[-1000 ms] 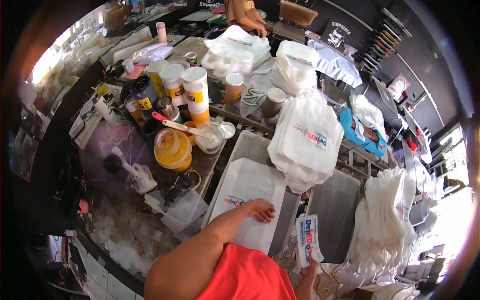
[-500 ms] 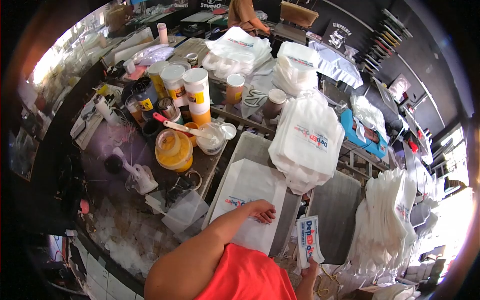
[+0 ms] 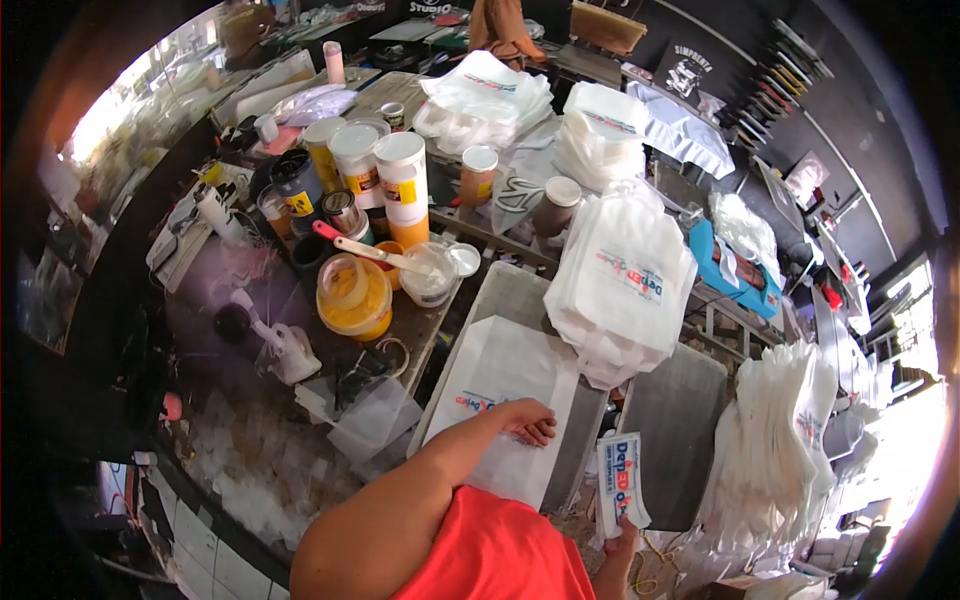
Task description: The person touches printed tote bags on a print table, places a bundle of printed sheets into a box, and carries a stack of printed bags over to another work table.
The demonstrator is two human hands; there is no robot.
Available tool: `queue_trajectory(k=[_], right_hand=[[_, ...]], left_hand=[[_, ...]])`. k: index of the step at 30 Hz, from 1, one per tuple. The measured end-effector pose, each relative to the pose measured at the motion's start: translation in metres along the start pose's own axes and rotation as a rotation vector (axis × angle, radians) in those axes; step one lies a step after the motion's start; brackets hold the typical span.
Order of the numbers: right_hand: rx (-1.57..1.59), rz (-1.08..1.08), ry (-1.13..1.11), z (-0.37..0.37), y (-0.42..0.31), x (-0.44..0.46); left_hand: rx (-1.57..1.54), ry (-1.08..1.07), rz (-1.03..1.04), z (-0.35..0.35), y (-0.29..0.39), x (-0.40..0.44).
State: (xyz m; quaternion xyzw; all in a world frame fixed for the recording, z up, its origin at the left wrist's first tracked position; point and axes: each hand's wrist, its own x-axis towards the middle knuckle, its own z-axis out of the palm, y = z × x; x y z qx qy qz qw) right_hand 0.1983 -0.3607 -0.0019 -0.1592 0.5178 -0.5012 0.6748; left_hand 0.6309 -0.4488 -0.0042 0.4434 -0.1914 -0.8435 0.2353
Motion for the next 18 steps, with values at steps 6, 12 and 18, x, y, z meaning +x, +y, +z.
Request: queue_trajectory(k=[6,12,18], right_hand=[[-0.040,0.028,0.147,0.024,-0.007,-0.011],[-0.076,0.036,0.190,0.041,-0.014,-0.025],[-0.063,0.028,0.120,0.021,-0.009,-0.016]], left_hand=[[0.020,0.008,-0.041,-0.003,0.001,0.008],[-0.012,0.009,-0.024,-0.001,0.000,0.004],[0.003,-0.001,-0.027,0.000,-0.001,0.007]])
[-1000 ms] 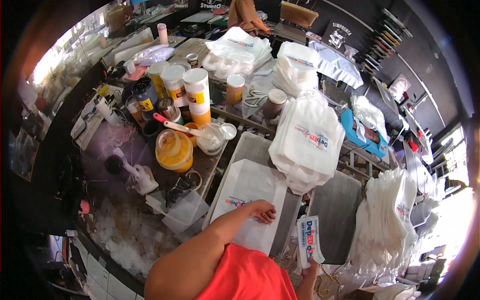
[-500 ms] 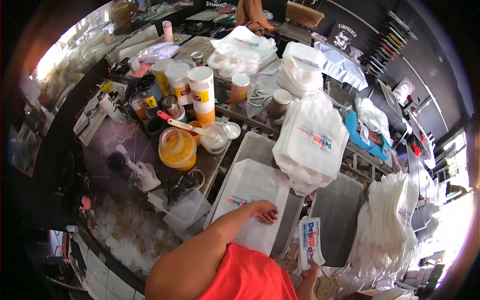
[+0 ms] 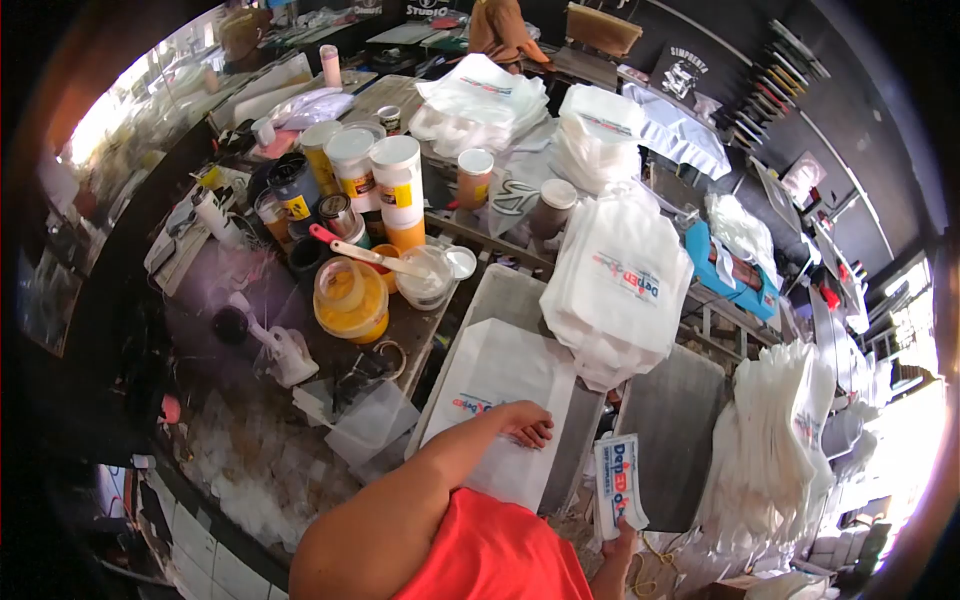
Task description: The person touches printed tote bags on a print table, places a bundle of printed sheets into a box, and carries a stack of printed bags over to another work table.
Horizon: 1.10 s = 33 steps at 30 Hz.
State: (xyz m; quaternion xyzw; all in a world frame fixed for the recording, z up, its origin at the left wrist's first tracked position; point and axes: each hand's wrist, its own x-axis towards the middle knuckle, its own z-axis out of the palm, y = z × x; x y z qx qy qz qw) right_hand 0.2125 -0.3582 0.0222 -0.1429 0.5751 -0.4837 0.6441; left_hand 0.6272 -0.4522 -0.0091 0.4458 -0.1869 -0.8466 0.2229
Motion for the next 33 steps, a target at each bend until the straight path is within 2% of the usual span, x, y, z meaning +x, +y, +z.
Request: queue_trajectory(k=[2,4,8,10,16,19,29,33], right_hand=[[0.016,-0.005,-0.024,-0.007,0.002,0.005],[-0.027,0.018,0.073,0.002,0.000,0.001],[0.008,-0.029,0.012,-0.004,0.005,0.006],[0.016,-0.011,0.101,0.012,-0.003,-0.008],[0.050,-0.066,-0.007,-0.004,0.006,0.004],[0.115,0.053,0.087,-0.014,0.008,0.015],[0.040,-0.001,0.097,-0.015,0.009,0.015],[0.078,-0.019,0.037,-0.013,0.009,0.012]], left_hand=[[-0.013,0.003,0.005,0.000,0.001,-0.002],[-0.016,-0.008,0.004,-0.002,0.000,-0.002],[-0.005,0.013,-0.009,0.000,0.002,-0.003],[-0.007,0.012,-0.013,0.002,0.003,-0.005],[0.007,0.016,-0.003,0.005,0.005,-0.009],[0.013,0.015,0.002,0.005,0.005,-0.010],[-0.002,0.004,0.009,0.000,0.000,-0.002],[0.008,0.008,0.004,0.001,0.002,-0.003]])
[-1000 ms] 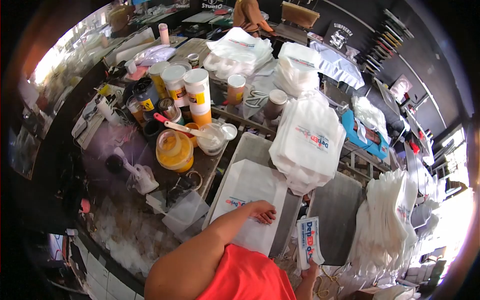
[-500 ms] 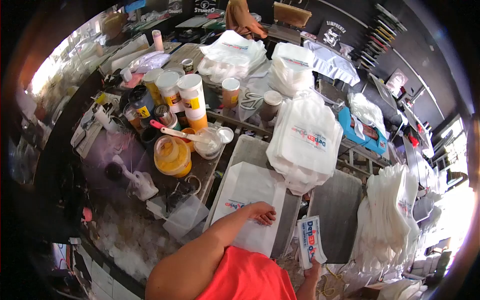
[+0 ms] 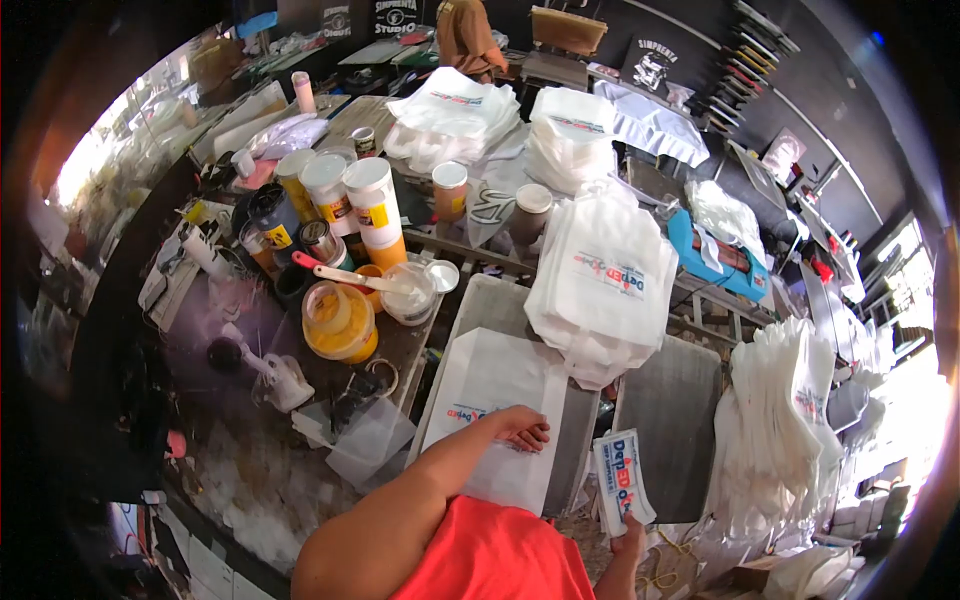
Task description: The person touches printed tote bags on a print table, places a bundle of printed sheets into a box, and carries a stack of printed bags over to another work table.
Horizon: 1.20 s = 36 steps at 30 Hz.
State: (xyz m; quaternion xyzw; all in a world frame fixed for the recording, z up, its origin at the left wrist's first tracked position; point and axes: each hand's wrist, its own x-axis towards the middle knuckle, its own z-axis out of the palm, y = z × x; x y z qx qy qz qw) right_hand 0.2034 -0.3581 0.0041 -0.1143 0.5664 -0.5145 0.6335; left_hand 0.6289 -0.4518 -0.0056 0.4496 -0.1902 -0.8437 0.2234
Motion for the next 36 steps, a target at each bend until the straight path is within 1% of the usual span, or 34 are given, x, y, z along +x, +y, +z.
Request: queue_trajectory(k=[2,4,8,10,14,16,17,19,23,25,32,34,35,36], right_hand=[[-0.008,-0.022,-0.035,0.005,-0.002,-0.005],[-0.040,0.035,0.065,0.028,-0.013,-0.024],[-0.081,0.047,0.074,0.025,-0.012,-0.021],[-0.062,-0.037,0.038,0.018,-0.006,-0.013],[-0.026,-0.030,0.006,0.010,-0.003,-0.007],[-0.086,0.042,0.202,0.022,-0.010,-0.015],[-0.083,0.044,0.204,0.018,-0.008,-0.013],[0.000,0.025,0.092,0.010,-0.004,-0.006],[-0.025,-0.050,0.030,-0.001,0.003,0.004],[0.034,-0.051,-0.077,-0.002,0.002,0.001],[0.014,-0.040,-0.002,-0.005,0.003,0.005],[-0.058,0.031,0.144,0.004,-0.004,-0.002],[-0.055,0.029,0.148,0.007,-0.005,-0.002],[0.005,-0.025,0.032,0.007,-0.004,-0.002]], left_hand=[[0.001,0.007,-0.008,0.000,0.000,0.001],[-0.001,0.006,-0.016,0.001,0.001,-0.001],[-0.014,0.005,-0.022,0.002,0.002,-0.001],[-0.014,0.003,-0.019,0.001,0.002,-0.002],[0.014,0.017,-0.010,0.007,0.006,-0.010],[0.011,0.021,-0.012,0.008,0.007,-0.011],[0.006,0.024,-0.011,0.008,0.006,-0.012],[-0.003,0.020,-0.012,0.006,0.004,-0.009],[0.008,0.014,-0.005,0.004,0.004,-0.007],[-0.002,0.001,-0.007,0.001,0.002,-0.004],[-0.021,-0.010,-0.010,-0.002,0.000,0.000],[-0.023,-0.012,-0.013,0.000,0.001,-0.001],[-0.025,-0.014,-0.014,0.001,0.002,-0.002],[-0.017,-0.019,-0.020,0.002,0.003,-0.005]])
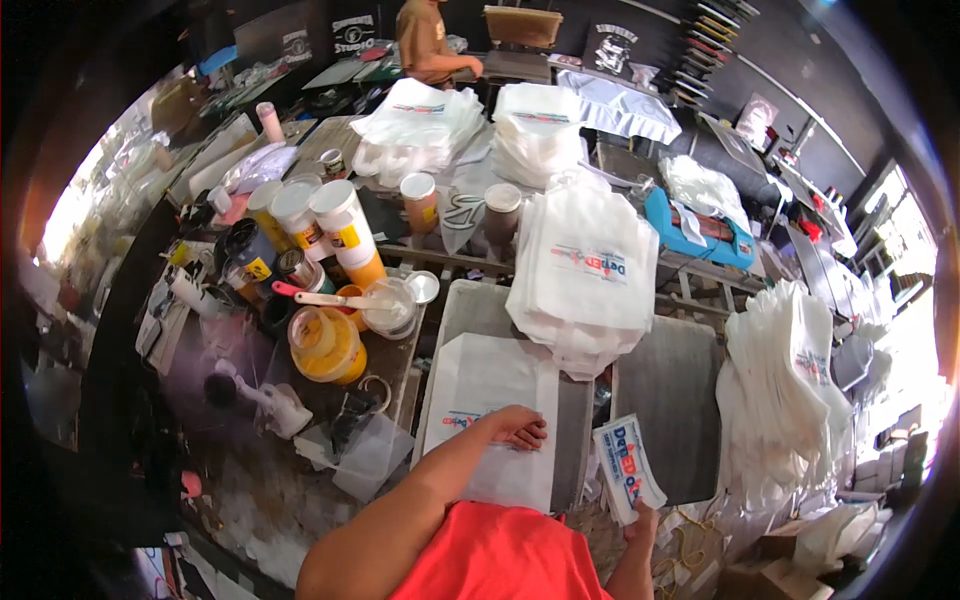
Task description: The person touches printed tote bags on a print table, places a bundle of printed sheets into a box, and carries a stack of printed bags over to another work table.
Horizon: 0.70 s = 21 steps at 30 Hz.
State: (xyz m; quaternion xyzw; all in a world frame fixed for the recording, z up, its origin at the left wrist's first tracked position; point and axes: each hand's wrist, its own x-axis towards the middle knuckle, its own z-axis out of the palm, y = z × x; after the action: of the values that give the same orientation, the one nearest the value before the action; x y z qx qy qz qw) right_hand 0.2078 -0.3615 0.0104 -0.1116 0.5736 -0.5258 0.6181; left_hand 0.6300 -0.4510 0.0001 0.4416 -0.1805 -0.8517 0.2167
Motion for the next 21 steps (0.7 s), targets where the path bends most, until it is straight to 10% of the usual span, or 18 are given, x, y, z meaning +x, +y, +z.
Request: queue_trajectory(k=[16,21], right_hand=[[0.160,-0.418,0.065,-0.049,-0.131,-0.118],[0.267,-0.417,0.173,-0.167,-0.084,-0.156]], left_hand=[[0.091,0.229,-0.009,0.031,0.003,0.005],[0.196,0.321,0.053,0.025,-0.013,0.018]])
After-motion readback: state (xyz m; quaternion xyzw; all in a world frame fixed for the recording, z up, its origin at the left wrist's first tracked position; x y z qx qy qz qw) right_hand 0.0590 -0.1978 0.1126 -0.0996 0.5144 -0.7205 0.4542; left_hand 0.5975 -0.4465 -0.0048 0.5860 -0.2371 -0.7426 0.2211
